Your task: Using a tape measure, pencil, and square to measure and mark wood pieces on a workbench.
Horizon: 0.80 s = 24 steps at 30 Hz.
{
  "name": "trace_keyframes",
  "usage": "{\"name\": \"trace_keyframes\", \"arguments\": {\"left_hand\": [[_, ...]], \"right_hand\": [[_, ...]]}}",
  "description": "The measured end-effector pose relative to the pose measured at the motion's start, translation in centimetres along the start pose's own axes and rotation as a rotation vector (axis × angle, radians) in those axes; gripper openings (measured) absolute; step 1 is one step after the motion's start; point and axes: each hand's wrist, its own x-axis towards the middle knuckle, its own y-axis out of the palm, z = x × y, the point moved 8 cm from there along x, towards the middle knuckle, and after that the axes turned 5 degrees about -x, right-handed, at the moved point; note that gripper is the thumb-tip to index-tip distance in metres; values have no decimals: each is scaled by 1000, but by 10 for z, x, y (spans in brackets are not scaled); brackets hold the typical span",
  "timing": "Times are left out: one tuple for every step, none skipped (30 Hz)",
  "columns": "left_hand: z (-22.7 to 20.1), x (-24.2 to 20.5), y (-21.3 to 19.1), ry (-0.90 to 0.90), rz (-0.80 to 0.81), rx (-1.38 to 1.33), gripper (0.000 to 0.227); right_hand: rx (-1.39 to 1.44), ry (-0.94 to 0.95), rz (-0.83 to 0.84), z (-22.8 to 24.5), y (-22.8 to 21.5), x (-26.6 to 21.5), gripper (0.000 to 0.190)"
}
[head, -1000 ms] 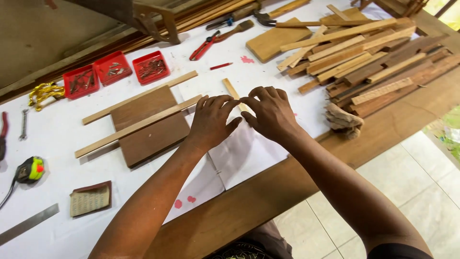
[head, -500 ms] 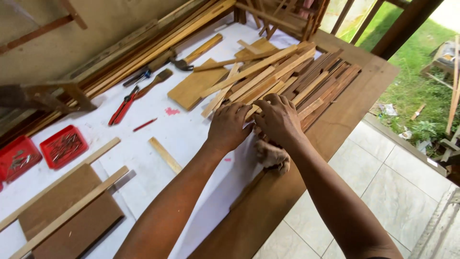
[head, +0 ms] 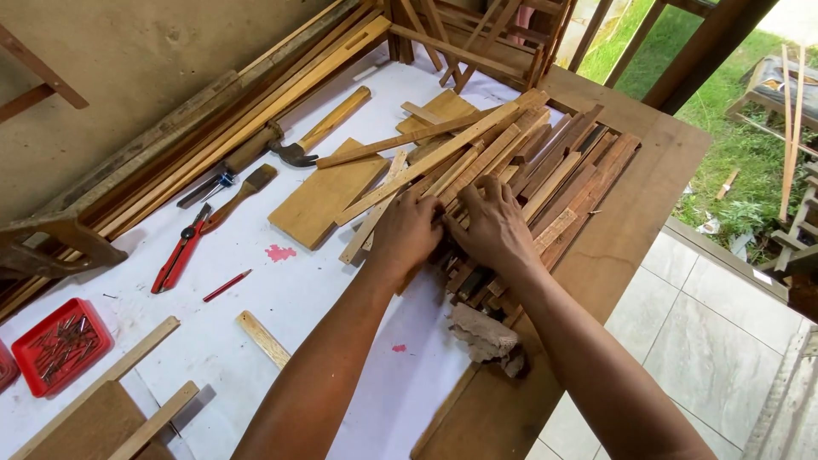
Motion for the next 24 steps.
{"name": "trace_keyframes", "arguments": {"left_hand": [[-3, 0, -4, 2, 4, -2, 51], [-5, 0, -6, -22, 32, -23, 50], [-6, -1, -8, -47, 59, -43, 50], [-4, 1, -7, -47, 62, -45, 50], [1, 3, -5, -83, 79, -135, 44], [6, 5, -2, -119, 96, -226, 39], [6, 3, -4, -116, 95, -225, 39], [7, 2, -11, -123, 37, -251, 31], [8, 0, -16, -130, -20, -278, 26], [6, -2, -17, -128, -20, -277, 26], [5, -3, -23, -130, -85, -309, 35], [5, -4, -29, -131, -150, -341, 46], [6, -4, -27, -130, -152, -341, 46], [6, -4, -25, -108, -148, -383, 36], [6, -4, -22, -87, -143, -426, 27], [6, -5, -22, -86, -144, -426, 27], [8, -4, -18, -114, -105, -475, 23], [10, -4, -15, -141, -66, -524, 21], [14, -2, -8, -142, -68, -524, 21], [18, 1, 3, -143, -17, -565, 23], [21, 3, 14, -145, 35, -606, 26], [16, 1, 7, -146, 34, -607, 26], [14, -1, 3, -183, 53, -649, 32], [11, -4, -2, -220, 72, -690, 39]], "right_hand": [[-1, 4, 2, -8, 10, 3, 50], [-35, -116, -161, -7, 7, 4, 45], [-68, -240, -321, -4, 5, 2, 41], [-69, -237, -319, -3, 3, 1, 41], [-41, -210, -261, -4, 5, 1, 40], [-12, -183, -202, -5, 7, 1, 40], [-13, -181, -204, -2, 5, 0, 40], [-12, -168, -207, 0, 2, -1, 42], [-11, -154, -208, 1, 0, -2, 45], [-11, -152, -209, 2, -1, -3, 45], [15, -123, -201, 1, -2, -3, 52], [41, -94, -193, -1, -3, -2, 61], [40, -94, -195, 0, -4, -3, 61], [34, -113, -205, 1, -6, -3, 65], [27, -131, -214, 3, -7, -5, 69], [26, -131, -214, 1, -4, -4, 69], [26, -103, -202, -3, -1, -2, 60], [26, -75, -190, -7, 2, 0, 51], [25, -77, -190, -7, 2, -1, 51], [24, -83, -193, -6, 1, -2, 50], [23, -88, -194, -6, 0, -3, 49], [23, -90, -193, -7, 1, -2, 49], [34, -114, -213, -6, 1, -1, 51], [45, -138, -233, -6, 1, -1, 52]]}}
